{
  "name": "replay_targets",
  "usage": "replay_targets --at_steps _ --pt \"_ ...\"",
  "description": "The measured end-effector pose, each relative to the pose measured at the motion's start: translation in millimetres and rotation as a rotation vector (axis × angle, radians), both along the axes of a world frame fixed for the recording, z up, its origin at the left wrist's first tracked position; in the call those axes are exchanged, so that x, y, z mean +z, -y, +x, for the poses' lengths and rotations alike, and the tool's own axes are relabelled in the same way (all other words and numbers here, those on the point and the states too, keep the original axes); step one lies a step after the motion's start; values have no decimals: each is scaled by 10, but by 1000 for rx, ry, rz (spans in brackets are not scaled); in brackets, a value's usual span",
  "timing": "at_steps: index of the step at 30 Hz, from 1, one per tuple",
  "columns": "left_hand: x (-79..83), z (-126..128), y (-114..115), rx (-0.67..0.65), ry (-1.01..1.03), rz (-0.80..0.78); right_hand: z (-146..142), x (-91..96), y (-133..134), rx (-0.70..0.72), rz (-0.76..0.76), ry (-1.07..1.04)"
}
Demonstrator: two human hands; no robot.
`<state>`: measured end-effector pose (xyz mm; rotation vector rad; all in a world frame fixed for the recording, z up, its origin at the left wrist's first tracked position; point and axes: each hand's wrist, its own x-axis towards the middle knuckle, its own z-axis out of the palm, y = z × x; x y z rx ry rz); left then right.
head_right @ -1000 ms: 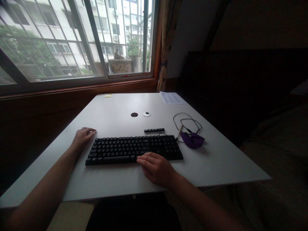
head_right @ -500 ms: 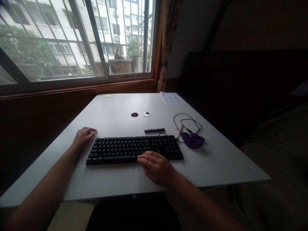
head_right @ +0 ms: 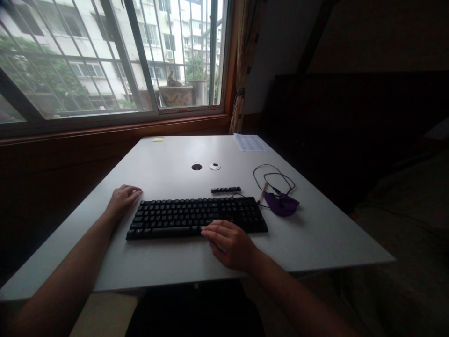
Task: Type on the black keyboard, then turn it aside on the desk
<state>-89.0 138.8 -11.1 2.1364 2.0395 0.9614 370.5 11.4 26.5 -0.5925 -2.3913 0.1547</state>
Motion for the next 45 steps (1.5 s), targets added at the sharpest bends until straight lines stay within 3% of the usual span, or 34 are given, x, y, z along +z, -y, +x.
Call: replay_targets --at_steps 6,11,15,28,45 --pt "87 57 68 -53 100 -21 3 33 -4 27 -60 -32" --pt "218 164 198 -204 193 -127 50 30 -15 6 -173 -9" --pt "307 217 273 -308 307 -242 72 16 -17 12 -164 8" --pt "443 278 347 -401 382 -326 47 17 -3 21 -125 3" --pt "437 258 352 -419 401 -330 37 17 -13 31 -135 5"
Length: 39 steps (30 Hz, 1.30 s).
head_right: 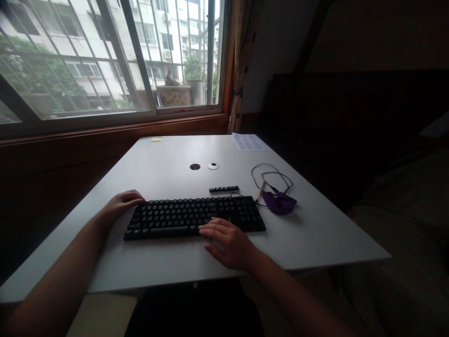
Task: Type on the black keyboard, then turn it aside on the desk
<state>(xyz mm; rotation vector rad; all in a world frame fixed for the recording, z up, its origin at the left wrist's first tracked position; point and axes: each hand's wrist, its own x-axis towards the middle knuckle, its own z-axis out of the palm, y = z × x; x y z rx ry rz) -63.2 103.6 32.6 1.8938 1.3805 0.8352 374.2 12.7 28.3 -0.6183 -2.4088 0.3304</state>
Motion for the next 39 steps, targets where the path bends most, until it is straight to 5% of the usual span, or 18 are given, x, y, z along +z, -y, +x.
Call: replay_targets --at_steps 11,20,25,39 --pt "-34 -34 -25 -3 -4 13 6 45 -123 -28 5 -91" --pt "-8 6 2 18 38 -45 47 249 -1090 -395 45 -58" --pt "-20 -23 -8 -1 26 -40 25 180 -1505 -424 -51 130" --pt "-32 -26 -7 -10 47 -78 -86 89 -1610 -425 -92 124"
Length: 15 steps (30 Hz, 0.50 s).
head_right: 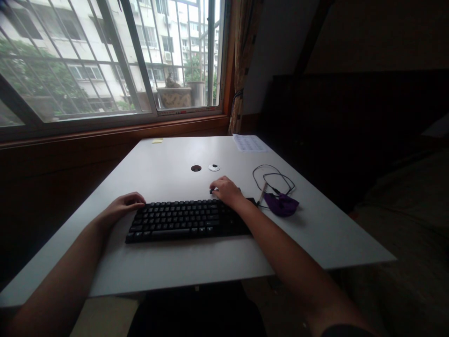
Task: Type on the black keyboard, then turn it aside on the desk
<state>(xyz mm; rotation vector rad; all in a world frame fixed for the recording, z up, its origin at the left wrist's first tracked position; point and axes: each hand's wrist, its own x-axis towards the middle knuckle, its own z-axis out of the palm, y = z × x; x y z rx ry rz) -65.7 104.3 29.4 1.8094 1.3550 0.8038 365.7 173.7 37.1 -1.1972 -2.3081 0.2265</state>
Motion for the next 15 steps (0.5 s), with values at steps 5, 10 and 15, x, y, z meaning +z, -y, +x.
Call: replay_targets --at_steps 5,10,15 --pt "-23 -12 -6 -9 22 -12 37 106 260 7 -15 -128" --pt "-3 5 8 -3 27 -22 190 246 796 65 -139 -216" --pt "20 26 20 15 9 -18 313 195 1207 108 -196 -183"
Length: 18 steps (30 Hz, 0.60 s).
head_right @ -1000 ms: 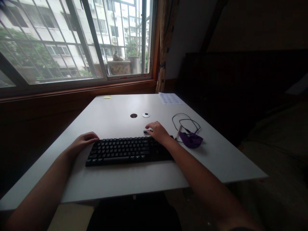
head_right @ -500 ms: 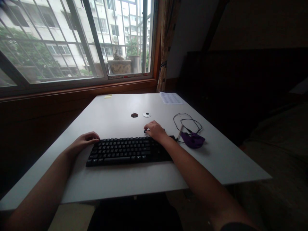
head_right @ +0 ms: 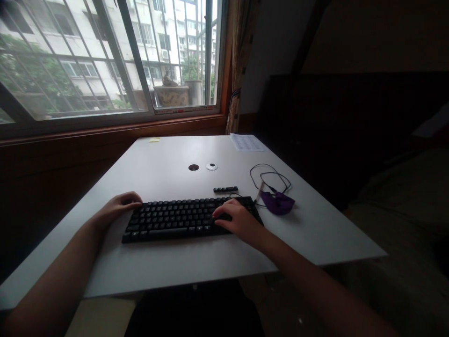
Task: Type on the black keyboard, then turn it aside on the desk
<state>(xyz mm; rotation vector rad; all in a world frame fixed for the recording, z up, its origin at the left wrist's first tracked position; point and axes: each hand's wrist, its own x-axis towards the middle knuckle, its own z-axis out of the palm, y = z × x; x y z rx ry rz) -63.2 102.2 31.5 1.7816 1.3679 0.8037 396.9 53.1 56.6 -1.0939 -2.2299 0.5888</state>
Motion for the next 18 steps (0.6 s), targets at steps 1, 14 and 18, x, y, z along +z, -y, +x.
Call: replay_targets --at_steps 1,14,18 --pt "-3 -2 -1 1 -2 2 9 -30 42 10 14 13" --pt "-1 0 4 6 -15 1 -26 -170 199 116 334 84" --pt "2 10 12 8 -7 -1 -51 -164 217 118 360 85"
